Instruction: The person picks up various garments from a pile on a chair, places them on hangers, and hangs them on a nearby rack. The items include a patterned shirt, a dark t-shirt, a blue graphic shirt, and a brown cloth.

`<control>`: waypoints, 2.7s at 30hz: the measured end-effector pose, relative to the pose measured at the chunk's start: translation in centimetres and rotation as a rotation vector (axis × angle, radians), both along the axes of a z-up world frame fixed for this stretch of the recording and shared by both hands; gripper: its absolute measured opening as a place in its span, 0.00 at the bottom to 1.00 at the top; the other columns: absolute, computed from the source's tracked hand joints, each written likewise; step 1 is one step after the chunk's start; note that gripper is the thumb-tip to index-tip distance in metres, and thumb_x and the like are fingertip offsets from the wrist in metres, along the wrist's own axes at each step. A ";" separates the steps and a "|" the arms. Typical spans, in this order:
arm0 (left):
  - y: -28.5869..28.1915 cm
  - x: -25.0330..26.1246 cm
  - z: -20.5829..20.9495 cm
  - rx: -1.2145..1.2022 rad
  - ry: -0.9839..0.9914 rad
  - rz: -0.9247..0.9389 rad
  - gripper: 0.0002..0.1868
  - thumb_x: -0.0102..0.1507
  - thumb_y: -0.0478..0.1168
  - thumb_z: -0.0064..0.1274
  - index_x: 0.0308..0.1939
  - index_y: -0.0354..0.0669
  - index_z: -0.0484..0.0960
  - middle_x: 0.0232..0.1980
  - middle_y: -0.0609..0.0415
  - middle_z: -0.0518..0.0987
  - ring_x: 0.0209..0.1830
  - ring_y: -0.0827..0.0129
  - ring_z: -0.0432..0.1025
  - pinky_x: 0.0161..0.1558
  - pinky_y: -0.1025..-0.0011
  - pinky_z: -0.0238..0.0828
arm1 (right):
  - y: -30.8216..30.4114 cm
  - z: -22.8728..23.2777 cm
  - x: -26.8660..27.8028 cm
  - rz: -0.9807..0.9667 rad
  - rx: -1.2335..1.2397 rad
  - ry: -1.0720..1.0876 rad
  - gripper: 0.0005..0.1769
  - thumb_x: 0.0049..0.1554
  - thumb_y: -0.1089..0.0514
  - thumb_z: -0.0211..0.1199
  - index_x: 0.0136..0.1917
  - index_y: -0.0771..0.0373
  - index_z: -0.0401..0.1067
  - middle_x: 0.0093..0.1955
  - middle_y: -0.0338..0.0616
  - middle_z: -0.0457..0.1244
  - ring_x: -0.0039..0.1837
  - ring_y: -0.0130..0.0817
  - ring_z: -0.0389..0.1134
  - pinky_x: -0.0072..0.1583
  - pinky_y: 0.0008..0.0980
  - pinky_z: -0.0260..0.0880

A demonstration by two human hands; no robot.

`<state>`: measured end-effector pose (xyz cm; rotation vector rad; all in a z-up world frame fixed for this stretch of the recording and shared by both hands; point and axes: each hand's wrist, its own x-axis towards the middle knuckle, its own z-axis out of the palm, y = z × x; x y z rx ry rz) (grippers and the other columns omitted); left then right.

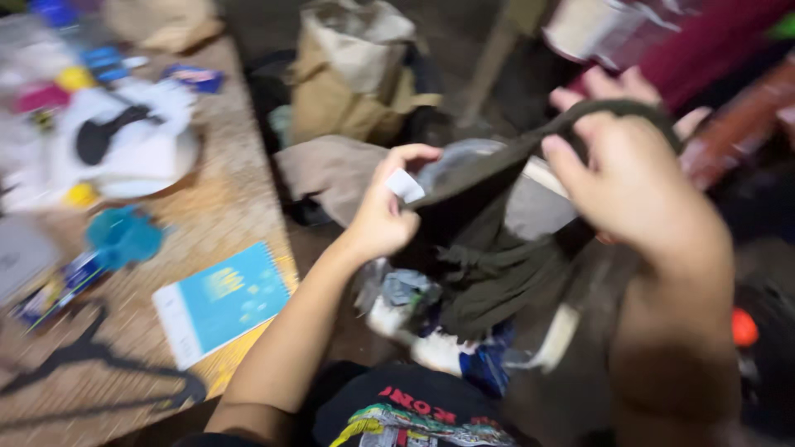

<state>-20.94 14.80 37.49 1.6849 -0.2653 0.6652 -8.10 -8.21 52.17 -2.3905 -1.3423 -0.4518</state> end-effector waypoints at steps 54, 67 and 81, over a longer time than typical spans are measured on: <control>12.2 -30.9 -13.4 -0.637 0.582 -0.307 0.11 0.73 0.43 0.49 0.57 0.45 0.72 0.36 0.63 0.71 0.32 0.81 0.69 0.38 0.78 0.72 | 35.4 -28.6 -27.4 0.864 0.227 1.907 0.16 0.48 0.69 0.70 0.51 0.62 0.76 0.44 0.37 0.66 0.53 0.32 0.70 0.59 0.33 0.71; 7.9 -4.1 -9.5 -0.390 0.551 -0.480 0.11 0.70 0.31 0.45 0.57 0.43 0.69 0.38 0.55 0.77 0.29 0.75 0.74 0.30 0.73 0.74 | 8.7 -10.0 -11.7 -0.131 0.925 0.334 0.09 0.70 0.56 0.65 0.50 0.62 0.70 0.38 0.33 0.61 0.38 0.20 0.59 0.41 0.25 0.57; -2.0 19.3 7.8 0.657 0.079 0.318 0.10 0.59 0.35 0.53 0.43 0.49 0.84 0.40 0.41 0.82 0.45 0.45 0.75 0.46 0.56 0.73 | -16.6 -13.6 -11.4 -0.533 0.708 1.075 0.21 0.66 0.48 0.57 0.35 0.60 0.66 0.29 0.29 0.54 0.32 0.21 0.52 0.35 0.26 0.51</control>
